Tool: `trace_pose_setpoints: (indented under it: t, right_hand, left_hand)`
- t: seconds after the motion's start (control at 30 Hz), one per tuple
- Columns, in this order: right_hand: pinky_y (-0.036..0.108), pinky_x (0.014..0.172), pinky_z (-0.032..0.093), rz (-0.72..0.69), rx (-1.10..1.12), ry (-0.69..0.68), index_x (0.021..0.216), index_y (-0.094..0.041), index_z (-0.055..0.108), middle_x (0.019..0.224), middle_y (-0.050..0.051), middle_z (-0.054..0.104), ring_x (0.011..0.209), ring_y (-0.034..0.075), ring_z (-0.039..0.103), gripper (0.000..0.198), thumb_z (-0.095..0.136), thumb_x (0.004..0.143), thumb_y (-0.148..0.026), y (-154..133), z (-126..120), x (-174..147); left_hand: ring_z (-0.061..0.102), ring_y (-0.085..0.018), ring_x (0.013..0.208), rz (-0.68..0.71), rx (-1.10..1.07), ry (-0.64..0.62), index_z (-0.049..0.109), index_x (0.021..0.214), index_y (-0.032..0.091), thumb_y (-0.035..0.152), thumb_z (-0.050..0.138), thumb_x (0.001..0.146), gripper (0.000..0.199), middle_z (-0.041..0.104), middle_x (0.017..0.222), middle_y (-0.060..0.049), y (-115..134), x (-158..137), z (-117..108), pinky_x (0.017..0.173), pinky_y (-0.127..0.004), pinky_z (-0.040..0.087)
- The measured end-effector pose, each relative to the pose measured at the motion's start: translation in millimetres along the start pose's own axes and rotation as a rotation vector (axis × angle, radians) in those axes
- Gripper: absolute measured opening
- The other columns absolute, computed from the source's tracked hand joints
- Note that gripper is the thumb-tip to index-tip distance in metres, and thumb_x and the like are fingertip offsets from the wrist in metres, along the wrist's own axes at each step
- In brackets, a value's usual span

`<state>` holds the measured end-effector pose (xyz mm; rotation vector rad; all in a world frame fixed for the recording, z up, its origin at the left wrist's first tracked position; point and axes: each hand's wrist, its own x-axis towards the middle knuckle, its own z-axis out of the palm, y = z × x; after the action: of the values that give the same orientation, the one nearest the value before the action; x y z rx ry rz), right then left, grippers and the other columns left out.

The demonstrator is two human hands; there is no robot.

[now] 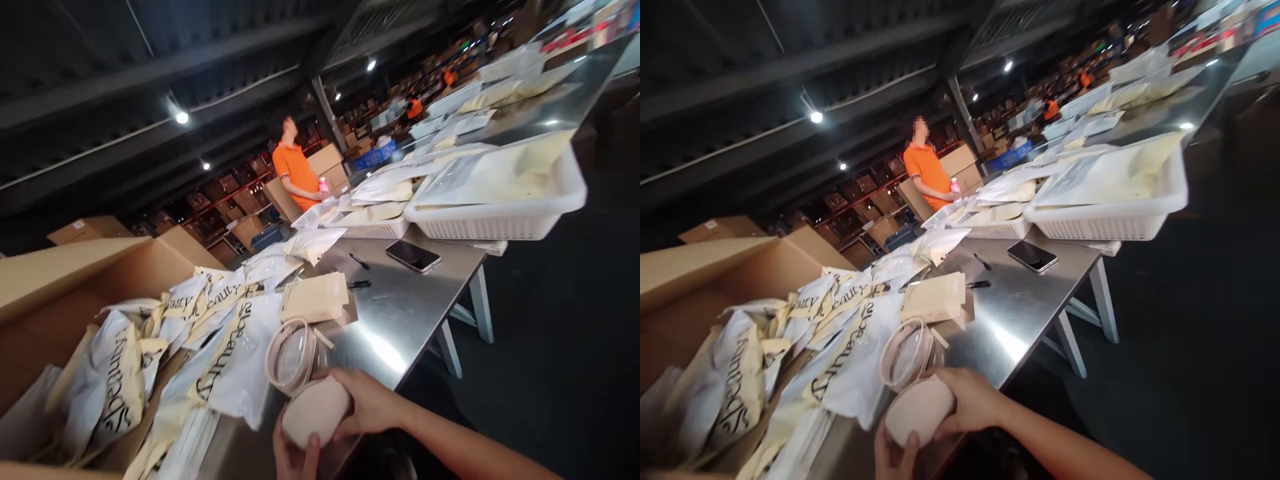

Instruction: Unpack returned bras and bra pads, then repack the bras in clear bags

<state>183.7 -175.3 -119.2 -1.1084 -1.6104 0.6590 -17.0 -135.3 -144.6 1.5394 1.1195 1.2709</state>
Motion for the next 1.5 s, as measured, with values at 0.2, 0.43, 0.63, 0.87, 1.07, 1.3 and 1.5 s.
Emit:
trace_pose_setpoints:
  t: [0.2,0.43,0.63,0.87,1.07,1.3,1.5]
  right_hand:
    - [0.042,0.101,0.046,0.021,0.102,-0.022,0.139,-0.025,0.053,0.132,0.008,0.061,0.119,0.031,0.059,0.095,0.089,0.052,-0.038,-1,-3,1]
    - [0.040,0.091,0.051,0.054,0.097,-0.010,0.127,-0.024,0.062,0.120,0.006,0.067,0.105,0.028,0.064,0.072,0.086,0.060,-0.033,2,-4,-2]
    - [0.041,0.090,0.053,0.054,0.124,0.016,0.124,-0.024,0.064,0.118,0.007,0.068,0.103,0.028,0.065,0.067,0.084,0.061,-0.030,5,-3,-6]
    - [0.041,0.088,0.053,0.100,0.258,0.147,0.118,-0.021,0.062,0.112,0.009,0.068,0.100,0.029,0.065,0.070,0.088,0.054,-0.033,12,-6,-10]
    - [0.044,0.095,0.051,0.073,0.566,0.292,0.119,-0.023,0.056,0.121,0.012,0.063,0.111,0.032,0.062,0.080,0.090,0.049,-0.041,14,-7,-4]
    - [0.047,0.098,0.049,0.120,0.711,0.545,0.130,-0.025,0.048,0.126,0.012,0.061,0.115,0.033,0.059,0.092,0.089,0.051,-0.047,28,-9,3]
    - [0.043,0.094,0.051,0.151,0.886,0.680,0.138,-0.026,0.042,0.129,0.010,0.062,0.117,0.032,0.059,0.096,0.089,0.056,-0.041,21,-8,7]
  left_hand:
    - [0.061,-0.033,0.118,0.000,-0.136,-0.005,0.048,0.128,0.018,0.045,0.081,0.067,0.075,0.058,0.131,-0.018,2,-12,-4,0.096,-0.043,0.054]
    - [0.062,-0.031,0.112,0.095,-0.050,-0.021,0.053,0.127,0.016,0.041,0.081,0.067,0.070,0.058,0.127,-0.017,5,-17,1,0.092,-0.042,0.055]
    - [0.062,-0.034,0.114,0.088,-0.129,-0.077,0.052,0.130,0.019,0.044,0.082,0.066,0.075,0.058,0.130,-0.017,0,-19,-1,0.088,-0.042,0.058]
    - [0.060,-0.037,0.118,0.117,-0.347,0.042,0.049,0.132,0.023,0.069,0.078,0.060,0.090,0.055,0.136,-0.019,-17,-16,2,0.090,-0.042,0.056]
    - [0.053,-0.038,0.125,0.275,0.076,0.133,0.051,0.129,0.019,0.061,0.072,0.070,0.075,0.055,0.136,-0.018,-6,37,-9,0.102,-0.052,0.045]
    - [0.037,-0.039,0.138,0.431,0.443,-0.125,0.038,0.143,0.012,0.064,0.053,0.079,0.084,0.043,0.147,-0.022,43,107,-2,0.113,-0.057,0.030]
    - [0.038,-0.045,0.134,-0.072,1.074,-0.180,0.033,0.150,0.017,0.074,0.057,0.068,0.102,0.043,0.145,-0.022,63,129,34,0.103,-0.062,0.034]
